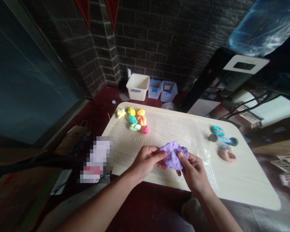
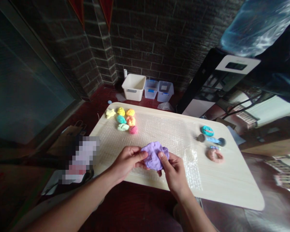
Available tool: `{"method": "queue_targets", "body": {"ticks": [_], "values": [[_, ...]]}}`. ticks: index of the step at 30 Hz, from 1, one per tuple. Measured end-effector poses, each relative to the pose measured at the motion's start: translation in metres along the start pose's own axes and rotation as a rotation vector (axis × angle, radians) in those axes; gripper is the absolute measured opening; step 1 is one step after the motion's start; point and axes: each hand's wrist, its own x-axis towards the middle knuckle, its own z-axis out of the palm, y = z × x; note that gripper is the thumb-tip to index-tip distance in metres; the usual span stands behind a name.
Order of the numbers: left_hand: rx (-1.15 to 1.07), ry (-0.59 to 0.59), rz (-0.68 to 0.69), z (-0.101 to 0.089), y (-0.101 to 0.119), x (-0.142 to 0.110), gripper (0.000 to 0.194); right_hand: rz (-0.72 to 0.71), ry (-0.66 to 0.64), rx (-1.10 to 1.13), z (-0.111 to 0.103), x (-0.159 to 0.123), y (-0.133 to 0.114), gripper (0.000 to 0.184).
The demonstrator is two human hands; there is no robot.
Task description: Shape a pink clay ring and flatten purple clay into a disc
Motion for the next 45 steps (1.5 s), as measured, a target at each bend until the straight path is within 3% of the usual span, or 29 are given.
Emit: {"method": "queue_targets", "body": {"ticks": [9,15,21,26,30,39,42,45], "values": [[-0.003,0.066,0.038,0.000,-0.005,0.002,0.045,0.105,0.007,0.014,0.005,-0.007,0.003,0.050],[-0.078,0.106,0.045,0.003,-0.004,0.001,0.046,0.076,-0.009,-0.025,0.009,-0.007,-0.002,0.055],[-0.069,-0.090,-0.105,0.004,-0.002,-0.003,0.049,0.082,0.036,-0.053,0.009,-0.008,0.000,0.053],[0.020,0.001,-0.040,0.005,-0.001,-0.003,0.045,0.119,-0.088,-0.135,0.009,-0.007,-0.003,0.047],[0.028,0.037,0.008,0.006,0.000,-0.003,0.043,0.135,-0.127,-0.059,0.013,-0.006,-0.005,0.043],[-0.013,-0.093,-0.056,0.003,-0.005,-0.001,0.048,0.042,-0.018,-0.042,0.014,-0.006,0.000,0.045],[0.025,-0.035,-0.019,0.003,-0.004,-0.001,0.047,0.069,-0.084,-0.083,0.012,-0.006,-0.001,0.043],[0.006,-0.089,0.009,0.005,0.001,-0.003,0.047,0.112,-0.154,-0.138,0.011,-0.007,-0.006,0.043]]}}
